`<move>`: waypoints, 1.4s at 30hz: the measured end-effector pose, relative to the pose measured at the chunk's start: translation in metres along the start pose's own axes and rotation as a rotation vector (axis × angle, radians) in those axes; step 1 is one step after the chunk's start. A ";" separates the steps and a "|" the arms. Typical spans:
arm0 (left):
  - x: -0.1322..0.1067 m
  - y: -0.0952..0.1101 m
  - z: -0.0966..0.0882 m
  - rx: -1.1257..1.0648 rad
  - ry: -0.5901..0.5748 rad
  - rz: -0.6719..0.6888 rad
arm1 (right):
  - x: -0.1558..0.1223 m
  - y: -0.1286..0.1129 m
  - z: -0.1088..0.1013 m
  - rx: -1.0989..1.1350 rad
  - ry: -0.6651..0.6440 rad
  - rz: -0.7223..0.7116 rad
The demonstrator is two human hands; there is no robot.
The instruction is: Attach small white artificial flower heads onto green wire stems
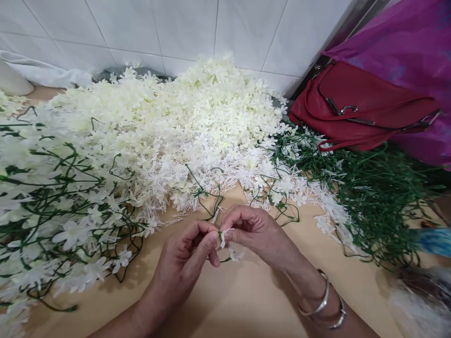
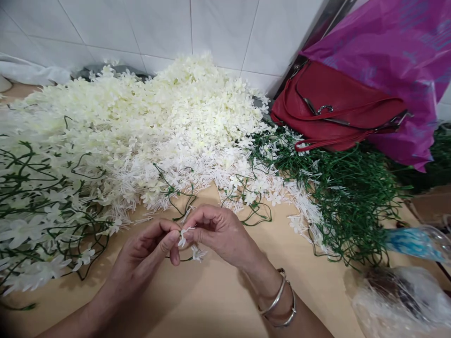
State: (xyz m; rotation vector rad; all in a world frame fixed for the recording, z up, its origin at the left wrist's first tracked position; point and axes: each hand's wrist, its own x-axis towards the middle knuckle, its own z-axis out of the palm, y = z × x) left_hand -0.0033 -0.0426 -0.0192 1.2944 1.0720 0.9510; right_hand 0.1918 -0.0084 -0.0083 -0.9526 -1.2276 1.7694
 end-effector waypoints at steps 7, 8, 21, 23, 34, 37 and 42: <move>0.004 0.001 -0.003 0.001 -0.024 -0.012 | 0.001 0.000 -0.002 -0.020 0.006 0.051; 0.004 0.001 -0.003 0.005 -0.027 -0.012 | 0.002 0.000 -0.002 -0.022 0.008 0.066; 0.003 0.004 0.002 -0.032 -0.013 -0.018 | -0.001 0.004 -0.011 0.036 -0.032 0.031; 0.003 0.003 0.002 -0.031 -0.015 -0.009 | -0.001 0.004 -0.011 0.024 -0.030 0.040; 0.002 0.000 0.000 0.049 -0.033 0.016 | -0.001 0.000 -0.003 -0.020 -0.014 0.034; 0.003 0.000 -0.001 0.064 -0.038 0.028 | -0.001 0.000 -0.003 -0.008 -0.015 0.055; 0.003 -0.001 -0.002 0.084 -0.030 0.030 | 0.001 0.000 -0.003 0.004 -0.008 0.062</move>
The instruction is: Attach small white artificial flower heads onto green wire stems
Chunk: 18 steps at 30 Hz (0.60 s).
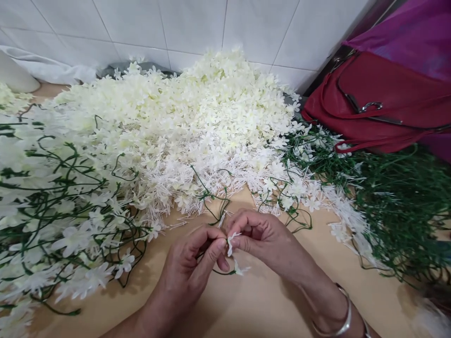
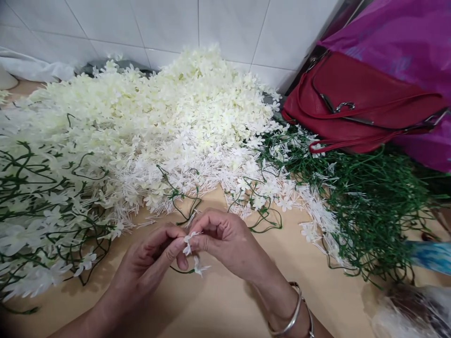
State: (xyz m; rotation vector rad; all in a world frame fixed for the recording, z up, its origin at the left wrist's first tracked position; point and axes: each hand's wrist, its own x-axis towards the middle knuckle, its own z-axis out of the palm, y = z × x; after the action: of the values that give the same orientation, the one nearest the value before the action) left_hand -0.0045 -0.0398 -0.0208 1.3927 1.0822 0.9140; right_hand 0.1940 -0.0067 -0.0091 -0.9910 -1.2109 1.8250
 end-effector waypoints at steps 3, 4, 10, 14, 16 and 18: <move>0.000 0.000 0.000 0.025 0.016 0.000 | 0.001 -0.001 0.000 -0.016 0.002 0.012; 0.000 -0.001 0.001 0.027 0.018 0.003 | 0.002 -0.001 -0.001 -0.023 0.000 0.010; 0.003 0.001 0.003 -0.040 -0.005 0.004 | 0.001 0.003 -0.001 0.020 -0.018 -0.016; 0.001 0.015 -0.003 -0.112 0.052 0.039 | 0.000 -0.003 -0.007 -0.031 0.074 -0.192; -0.002 0.023 -0.007 -0.133 0.130 0.065 | -0.002 -0.009 -0.013 -0.085 0.190 -0.298; -0.005 0.030 -0.008 -0.202 0.172 0.052 | -0.005 -0.015 -0.020 -0.164 0.363 -0.408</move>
State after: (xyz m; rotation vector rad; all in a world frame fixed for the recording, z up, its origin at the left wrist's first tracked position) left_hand -0.0101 -0.0415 0.0098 1.1966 1.0523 1.1651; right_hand 0.2161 0.0011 0.0011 -1.0226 -1.2372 1.1884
